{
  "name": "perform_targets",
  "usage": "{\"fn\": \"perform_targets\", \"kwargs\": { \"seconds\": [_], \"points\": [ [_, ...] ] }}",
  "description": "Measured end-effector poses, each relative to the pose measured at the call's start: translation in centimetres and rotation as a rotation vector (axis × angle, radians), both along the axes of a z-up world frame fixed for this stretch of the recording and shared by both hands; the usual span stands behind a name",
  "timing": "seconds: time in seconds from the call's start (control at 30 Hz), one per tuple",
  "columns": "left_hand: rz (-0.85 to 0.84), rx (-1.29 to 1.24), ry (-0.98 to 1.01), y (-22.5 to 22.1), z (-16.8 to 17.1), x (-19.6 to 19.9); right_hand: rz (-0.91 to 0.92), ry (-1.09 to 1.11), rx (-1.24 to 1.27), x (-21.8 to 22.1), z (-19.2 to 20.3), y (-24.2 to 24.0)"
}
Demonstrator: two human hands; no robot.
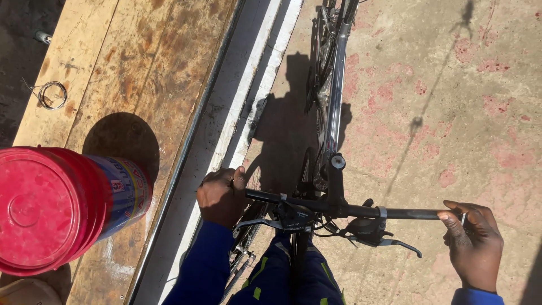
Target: Using a bicycle multi-tool to tighten bolts on the handlebar and stem of a bicycle.
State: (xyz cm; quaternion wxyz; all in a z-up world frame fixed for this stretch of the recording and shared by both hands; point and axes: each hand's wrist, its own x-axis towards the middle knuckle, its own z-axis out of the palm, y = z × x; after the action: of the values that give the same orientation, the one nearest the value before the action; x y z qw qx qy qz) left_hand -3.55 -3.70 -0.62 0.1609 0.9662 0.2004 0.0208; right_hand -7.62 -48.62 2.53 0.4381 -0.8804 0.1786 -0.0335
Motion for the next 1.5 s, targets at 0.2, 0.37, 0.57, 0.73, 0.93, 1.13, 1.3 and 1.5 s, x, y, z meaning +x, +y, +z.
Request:
{"fn": "perform_targets", "kwargs": {
  "seconds": [0.2,0.37,0.57,0.73,0.93,1.13,1.3,1.5],
  "points": [
    [-0.057,-0.175,-0.049,-0.8,2.1,1.9,0.006,0.048,0.026,-0.5,0.6,-0.5],
    [-0.149,-0.047,-0.090,0.0,0.8,2.5,-0.081,0.086,0.078,-0.7,1.7,1.5],
    [-0.163,-0.138,-0.208,-0.4,3.1,1.4,-0.057,0.238,-0.034,1.0,3.6,1.8],
    [-0.135,-0.275,-0.339,-0.4,4.1,1.6,-0.116,0.499,-0.040,3.4,8.1,3.5],
    [-0.122,-0.325,-0.343,0.2,3.6,2.0,-0.265,0.582,0.043,3.4,8.6,2.6],
    [-0.089,-0.205,-0.196,0.6,2.4,2.1,-0.191,0.490,0.132,3.4,7.3,1.2],
    [-0.070,-0.182,-0.173,-0.1,3.5,1.7,-0.152,0.459,0.027,4.2,6.9,0.9],
    [-0.162,-0.449,-0.308,-4.2,10.0,2.1,-0.148,0.408,0.497,5.9,8.0,3.0]
  ]
}}
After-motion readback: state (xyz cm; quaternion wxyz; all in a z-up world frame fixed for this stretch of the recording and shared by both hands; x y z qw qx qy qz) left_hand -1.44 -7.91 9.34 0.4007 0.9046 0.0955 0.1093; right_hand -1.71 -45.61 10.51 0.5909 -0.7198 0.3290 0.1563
